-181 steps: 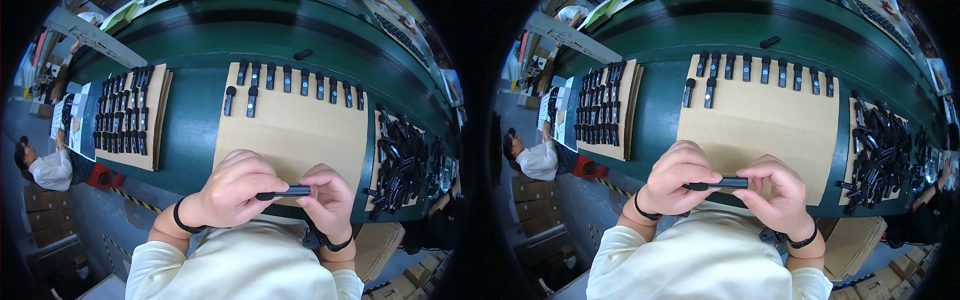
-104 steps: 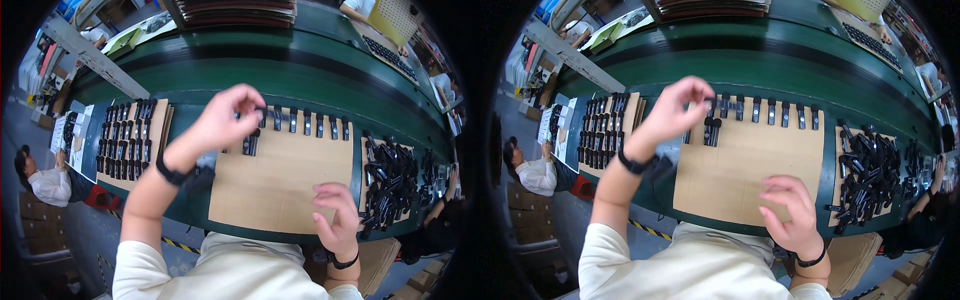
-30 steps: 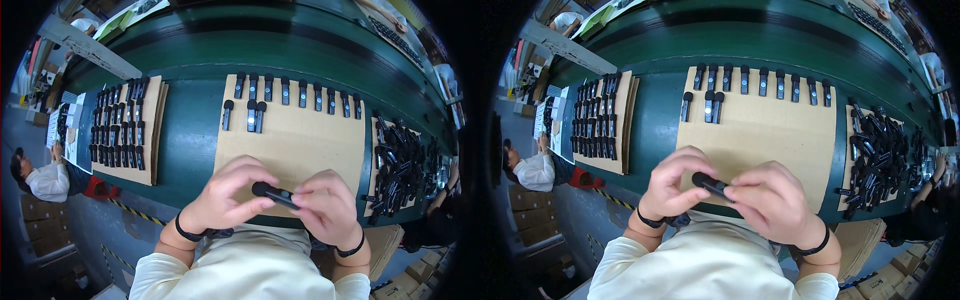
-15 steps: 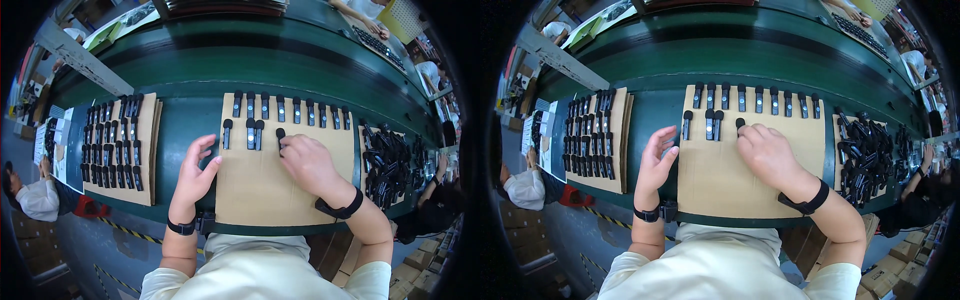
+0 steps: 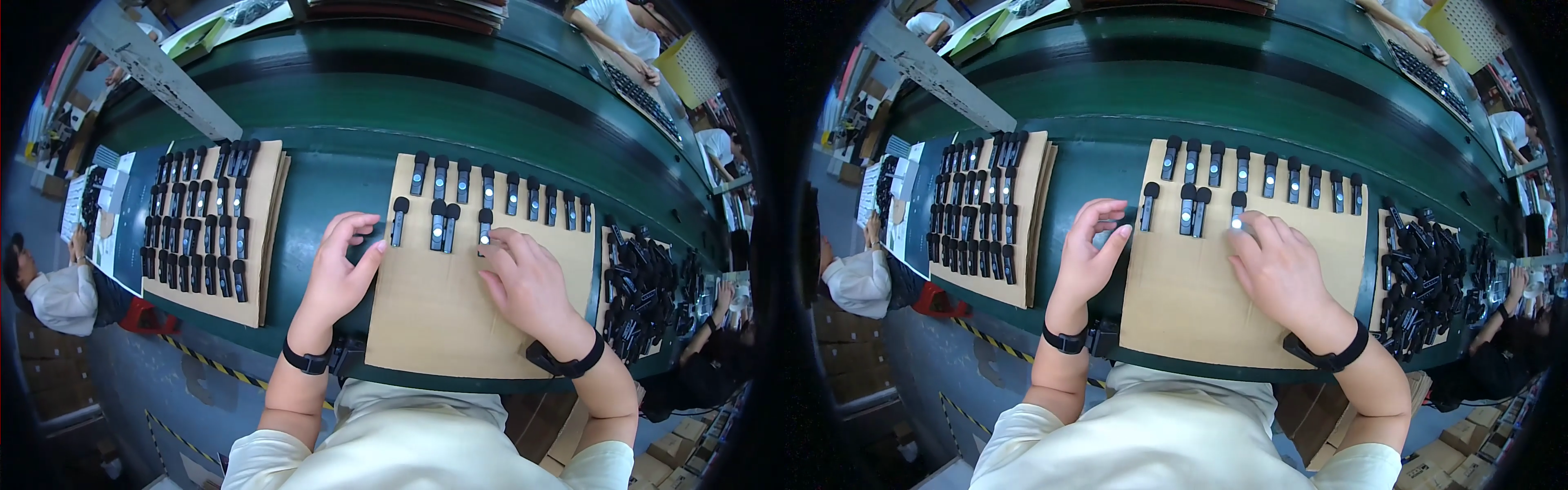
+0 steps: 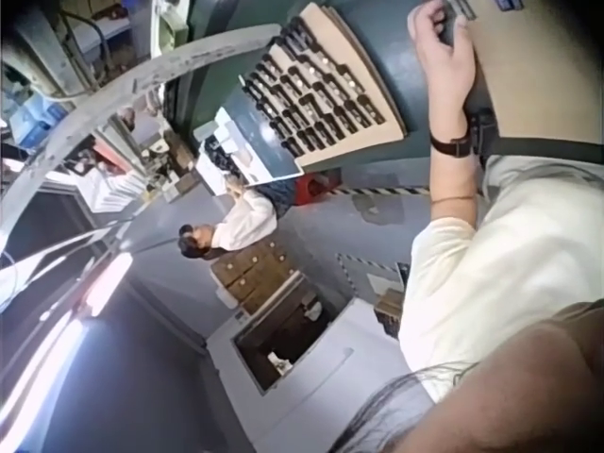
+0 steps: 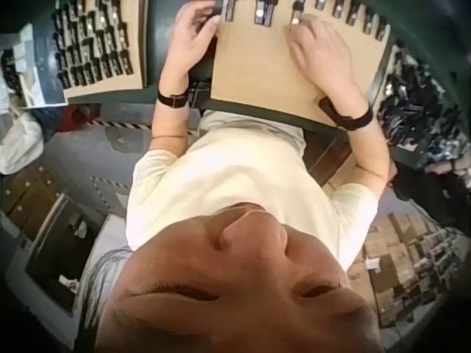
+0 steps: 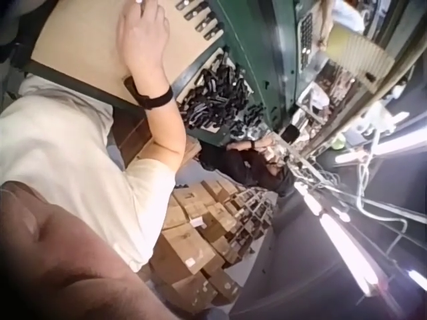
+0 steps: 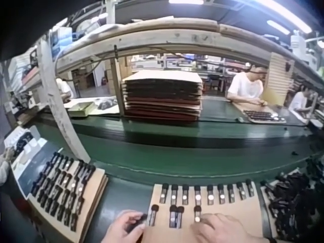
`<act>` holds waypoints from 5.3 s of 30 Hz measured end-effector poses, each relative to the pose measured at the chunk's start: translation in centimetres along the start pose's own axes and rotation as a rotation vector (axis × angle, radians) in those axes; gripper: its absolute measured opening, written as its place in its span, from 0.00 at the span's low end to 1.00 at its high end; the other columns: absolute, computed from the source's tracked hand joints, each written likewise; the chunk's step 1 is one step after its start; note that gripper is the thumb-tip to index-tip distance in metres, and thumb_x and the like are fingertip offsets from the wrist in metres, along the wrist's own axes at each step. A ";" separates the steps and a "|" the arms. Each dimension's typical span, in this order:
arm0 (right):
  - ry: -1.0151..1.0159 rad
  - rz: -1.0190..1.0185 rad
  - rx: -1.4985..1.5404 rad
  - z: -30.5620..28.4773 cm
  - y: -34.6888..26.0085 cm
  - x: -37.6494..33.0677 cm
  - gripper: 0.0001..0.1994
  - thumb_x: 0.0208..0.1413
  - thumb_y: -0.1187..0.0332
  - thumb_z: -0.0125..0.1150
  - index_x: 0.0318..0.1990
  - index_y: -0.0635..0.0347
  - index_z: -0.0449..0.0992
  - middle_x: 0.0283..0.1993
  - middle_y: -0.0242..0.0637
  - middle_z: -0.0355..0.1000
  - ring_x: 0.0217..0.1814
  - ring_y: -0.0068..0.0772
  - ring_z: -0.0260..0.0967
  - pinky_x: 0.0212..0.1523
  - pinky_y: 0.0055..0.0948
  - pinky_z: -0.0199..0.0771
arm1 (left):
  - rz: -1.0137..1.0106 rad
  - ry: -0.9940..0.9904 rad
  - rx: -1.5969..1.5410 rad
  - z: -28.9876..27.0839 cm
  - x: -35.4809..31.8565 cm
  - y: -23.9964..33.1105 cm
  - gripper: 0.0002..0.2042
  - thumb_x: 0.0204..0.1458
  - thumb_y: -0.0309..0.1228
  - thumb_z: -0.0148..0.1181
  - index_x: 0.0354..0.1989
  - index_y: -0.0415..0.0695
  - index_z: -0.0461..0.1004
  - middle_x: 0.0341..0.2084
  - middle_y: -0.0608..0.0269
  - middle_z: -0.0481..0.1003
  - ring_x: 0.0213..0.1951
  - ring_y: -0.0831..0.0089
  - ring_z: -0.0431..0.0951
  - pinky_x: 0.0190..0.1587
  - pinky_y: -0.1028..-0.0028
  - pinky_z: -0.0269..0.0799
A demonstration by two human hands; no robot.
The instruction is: Assembling small electronic components by placing them onto a template board at a factory workstation.
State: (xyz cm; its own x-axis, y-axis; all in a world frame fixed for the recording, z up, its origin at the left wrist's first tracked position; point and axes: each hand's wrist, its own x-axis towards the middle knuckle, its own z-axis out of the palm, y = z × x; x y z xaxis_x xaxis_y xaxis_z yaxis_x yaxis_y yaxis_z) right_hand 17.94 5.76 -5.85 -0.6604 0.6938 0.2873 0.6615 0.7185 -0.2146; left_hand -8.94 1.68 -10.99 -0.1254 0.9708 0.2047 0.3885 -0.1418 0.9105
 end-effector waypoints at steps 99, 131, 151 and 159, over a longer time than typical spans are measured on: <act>0.137 0.510 1.331 -3.8 -1.0 -8.7 0.12 0.53 0.70 0.69 0.41 0.67 0.75 0.33 0.34 0.71 0.30 0.18 0.62 0.32 0.20 0.62 | 0.231 -0.285 -0.234 6.9 -4.3 11.2 0.12 0.49 0.20 0.65 0.43 0.32 0.75 0.36 0.51 0.77 0.40 0.63 0.77 0.46 0.68 0.72; 0.378 0.110 0.976 -2.4 -1.8 -8.0 0.14 0.49 0.76 0.70 0.44 0.62 0.76 0.34 0.37 0.72 0.29 0.24 0.64 0.29 0.21 0.61 | 0.384 -0.355 -0.154 7.4 -3.5 11.1 0.14 0.42 0.23 0.71 0.39 0.37 0.77 0.32 0.56 0.76 0.34 0.64 0.76 0.37 0.69 0.72; 0.171 0.057 0.664 -5.2 -0.4 -5.9 0.14 0.48 0.77 0.67 0.45 0.65 0.78 0.33 0.41 0.73 0.29 0.36 0.68 0.30 0.30 0.67 | 0.309 -0.318 0.025 5.6 -3.5 10.1 0.15 0.46 0.23 0.66 0.43 0.36 0.75 0.39 0.53 0.75 0.42 0.63 0.75 0.47 0.70 0.71; 0.154 0.017 0.175 -2.9 3.2 -1.5 0.14 0.44 0.78 0.65 0.42 0.64 0.77 0.35 0.40 0.74 0.32 0.42 0.70 0.33 0.36 0.70 | 0.079 -0.069 0.084 0.9 -3.5 6.2 0.15 0.49 0.22 0.64 0.46 0.37 0.74 0.42 0.53 0.73 0.45 0.62 0.75 0.50 0.68 0.71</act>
State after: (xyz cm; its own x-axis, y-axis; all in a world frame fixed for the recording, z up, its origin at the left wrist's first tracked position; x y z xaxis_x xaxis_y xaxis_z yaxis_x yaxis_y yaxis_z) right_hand 22.07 6.86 -4.24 -0.5785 0.7000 0.4188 0.5918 0.7135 -0.3751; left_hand -5.31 -2.45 -6.41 -0.0291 0.9687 0.2464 0.4706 -0.2043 0.8584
